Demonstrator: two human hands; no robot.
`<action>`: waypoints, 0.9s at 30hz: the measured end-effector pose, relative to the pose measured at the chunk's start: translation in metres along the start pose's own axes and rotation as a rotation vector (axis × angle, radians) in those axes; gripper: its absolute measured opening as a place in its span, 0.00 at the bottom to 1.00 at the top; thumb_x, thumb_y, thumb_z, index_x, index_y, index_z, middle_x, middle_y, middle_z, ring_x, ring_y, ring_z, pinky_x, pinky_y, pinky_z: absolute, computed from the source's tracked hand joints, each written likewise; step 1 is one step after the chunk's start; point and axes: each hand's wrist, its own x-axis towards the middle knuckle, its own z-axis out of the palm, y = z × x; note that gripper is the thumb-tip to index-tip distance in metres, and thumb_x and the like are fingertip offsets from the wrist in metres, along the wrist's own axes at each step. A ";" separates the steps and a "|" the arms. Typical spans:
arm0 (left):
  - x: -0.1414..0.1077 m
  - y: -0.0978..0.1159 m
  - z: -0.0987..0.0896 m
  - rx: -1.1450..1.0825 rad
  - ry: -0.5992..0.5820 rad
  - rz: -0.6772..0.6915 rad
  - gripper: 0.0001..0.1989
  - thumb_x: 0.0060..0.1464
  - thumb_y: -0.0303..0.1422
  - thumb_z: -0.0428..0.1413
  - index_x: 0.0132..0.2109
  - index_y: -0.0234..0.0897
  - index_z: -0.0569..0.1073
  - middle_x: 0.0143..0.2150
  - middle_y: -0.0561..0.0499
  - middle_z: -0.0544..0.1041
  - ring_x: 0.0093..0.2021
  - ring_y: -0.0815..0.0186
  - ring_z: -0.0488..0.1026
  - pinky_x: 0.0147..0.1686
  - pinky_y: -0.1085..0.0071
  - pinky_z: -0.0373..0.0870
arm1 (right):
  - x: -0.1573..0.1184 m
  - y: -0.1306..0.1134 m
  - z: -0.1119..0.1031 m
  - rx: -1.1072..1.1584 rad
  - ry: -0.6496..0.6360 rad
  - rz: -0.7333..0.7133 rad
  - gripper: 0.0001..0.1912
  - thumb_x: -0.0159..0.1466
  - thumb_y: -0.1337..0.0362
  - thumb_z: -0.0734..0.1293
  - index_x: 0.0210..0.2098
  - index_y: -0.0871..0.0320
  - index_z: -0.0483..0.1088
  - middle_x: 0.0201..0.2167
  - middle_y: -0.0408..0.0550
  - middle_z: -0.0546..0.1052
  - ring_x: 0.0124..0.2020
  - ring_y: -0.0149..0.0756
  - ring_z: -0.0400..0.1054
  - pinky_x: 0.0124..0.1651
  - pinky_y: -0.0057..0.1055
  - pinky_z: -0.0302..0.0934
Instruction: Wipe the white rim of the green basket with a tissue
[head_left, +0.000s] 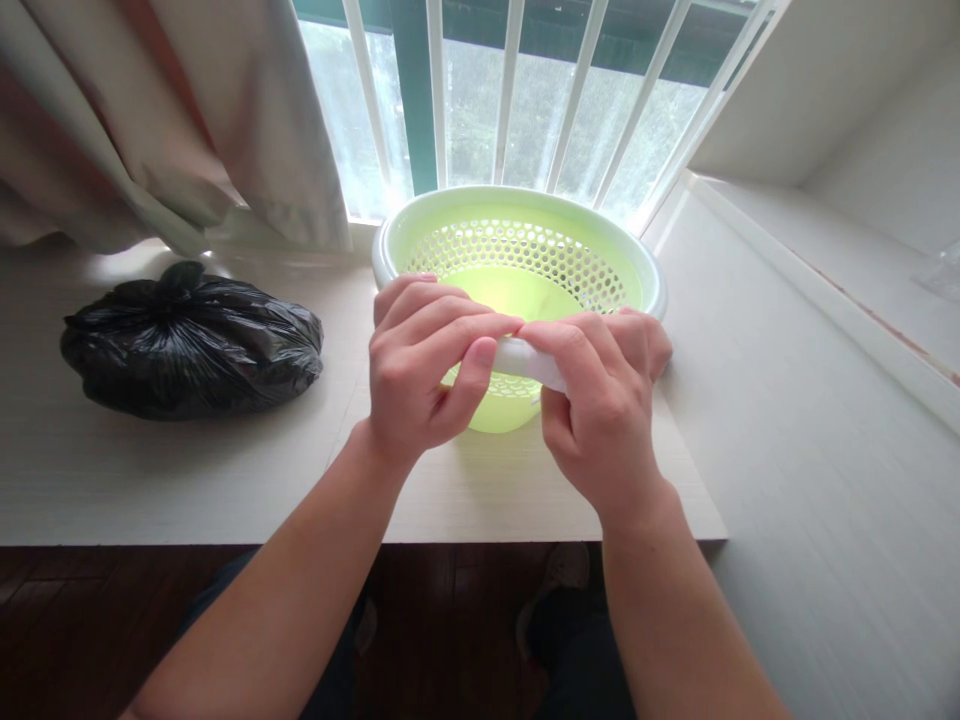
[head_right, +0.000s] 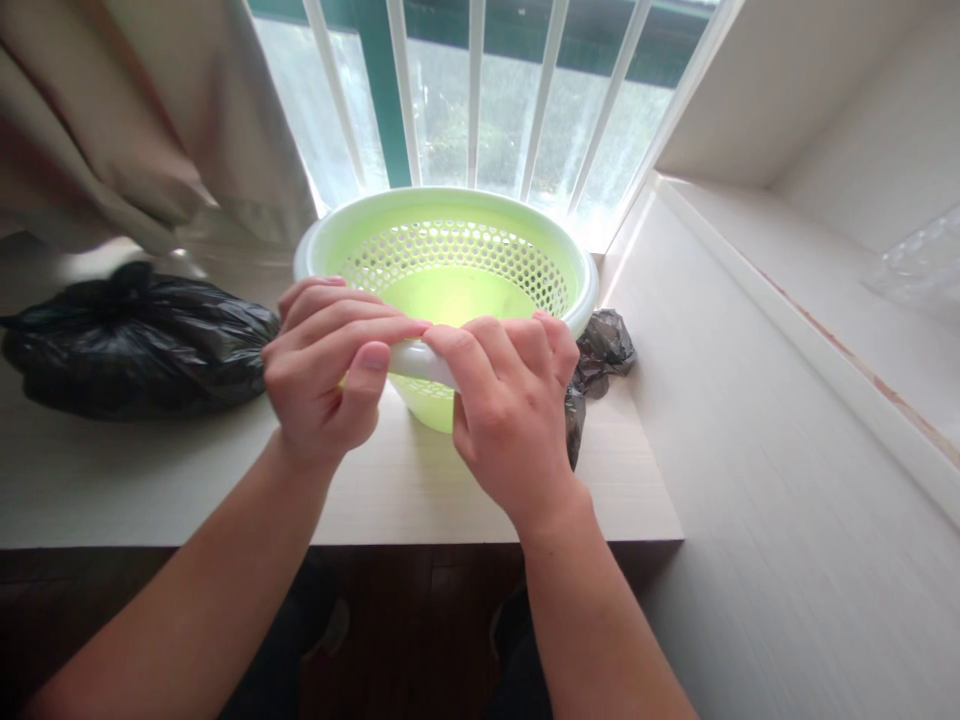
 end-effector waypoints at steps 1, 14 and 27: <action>0.000 0.000 0.000 -0.001 -0.005 0.001 0.12 0.68 0.34 0.50 0.43 0.47 0.79 0.38 0.56 0.84 0.43 0.67 0.80 0.57 0.57 0.70 | -0.001 0.001 0.001 -0.006 0.002 0.011 0.21 0.66 0.75 0.62 0.54 0.47 0.69 0.44 0.42 0.79 0.51 0.40 0.67 0.69 0.47 0.49; 0.000 -0.001 0.000 0.009 -0.001 0.018 0.12 0.67 0.34 0.51 0.44 0.46 0.80 0.39 0.55 0.84 0.44 0.66 0.79 0.57 0.58 0.71 | -0.004 0.005 0.001 -0.002 -0.013 0.080 0.20 0.66 0.75 0.60 0.50 0.46 0.69 0.43 0.42 0.76 0.57 0.43 0.66 0.79 0.71 0.27; -0.002 -0.002 0.002 0.007 0.042 -0.011 0.13 0.69 0.36 0.49 0.42 0.48 0.80 0.36 0.56 0.83 0.42 0.67 0.79 0.57 0.57 0.72 | -0.002 0.024 -0.011 -0.003 -0.016 0.132 0.17 0.64 0.77 0.61 0.43 0.49 0.72 0.45 0.43 0.78 0.62 0.47 0.67 0.76 0.77 0.20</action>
